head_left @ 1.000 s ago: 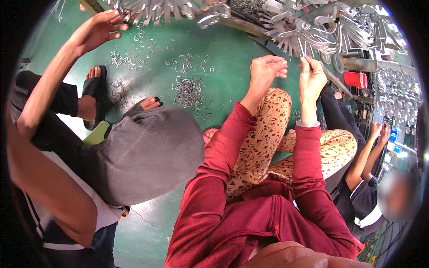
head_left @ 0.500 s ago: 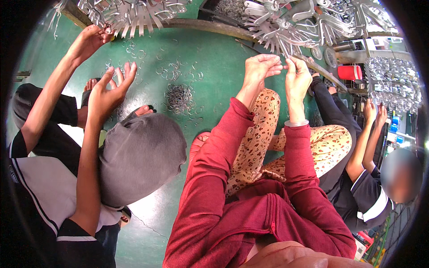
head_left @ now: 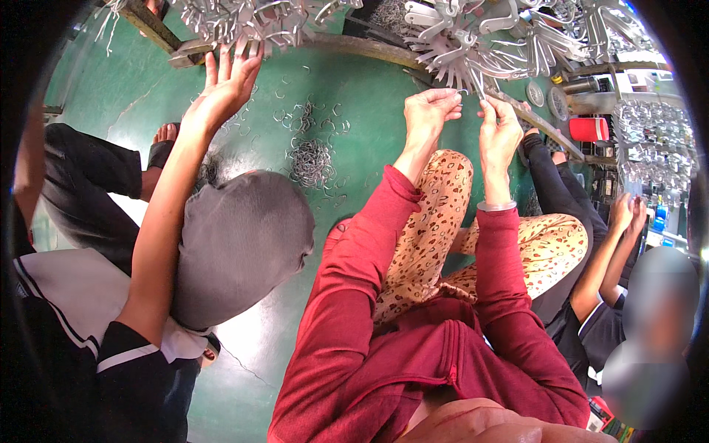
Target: The person hangs small metal pieces onto a circular metal rack by hand while sitting on the floor.
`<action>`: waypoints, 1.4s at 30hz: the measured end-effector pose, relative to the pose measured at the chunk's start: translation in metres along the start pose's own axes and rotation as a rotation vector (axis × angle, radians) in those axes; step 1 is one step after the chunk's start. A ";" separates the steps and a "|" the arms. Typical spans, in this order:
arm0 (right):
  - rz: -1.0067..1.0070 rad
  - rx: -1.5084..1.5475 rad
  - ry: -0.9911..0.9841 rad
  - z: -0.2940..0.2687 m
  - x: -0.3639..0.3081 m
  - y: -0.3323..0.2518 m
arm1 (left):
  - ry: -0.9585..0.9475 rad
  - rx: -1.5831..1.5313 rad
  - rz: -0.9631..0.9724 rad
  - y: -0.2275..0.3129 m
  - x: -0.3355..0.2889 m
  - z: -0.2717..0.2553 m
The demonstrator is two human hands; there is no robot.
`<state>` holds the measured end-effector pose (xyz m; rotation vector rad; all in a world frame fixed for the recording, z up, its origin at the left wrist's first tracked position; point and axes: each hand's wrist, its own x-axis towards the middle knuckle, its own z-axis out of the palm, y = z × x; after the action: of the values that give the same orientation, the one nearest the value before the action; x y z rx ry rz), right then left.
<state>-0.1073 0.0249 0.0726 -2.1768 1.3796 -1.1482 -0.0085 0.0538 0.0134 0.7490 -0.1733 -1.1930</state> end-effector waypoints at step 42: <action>-0.027 -0.075 0.008 -0.012 -0.010 0.004 | -0.160 0.339 0.195 -0.002 -0.017 -0.004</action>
<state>-0.1206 0.0329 0.0729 -2.2507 1.4224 -1.1330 -0.0143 0.0706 0.0137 0.9079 -0.5800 -1.0484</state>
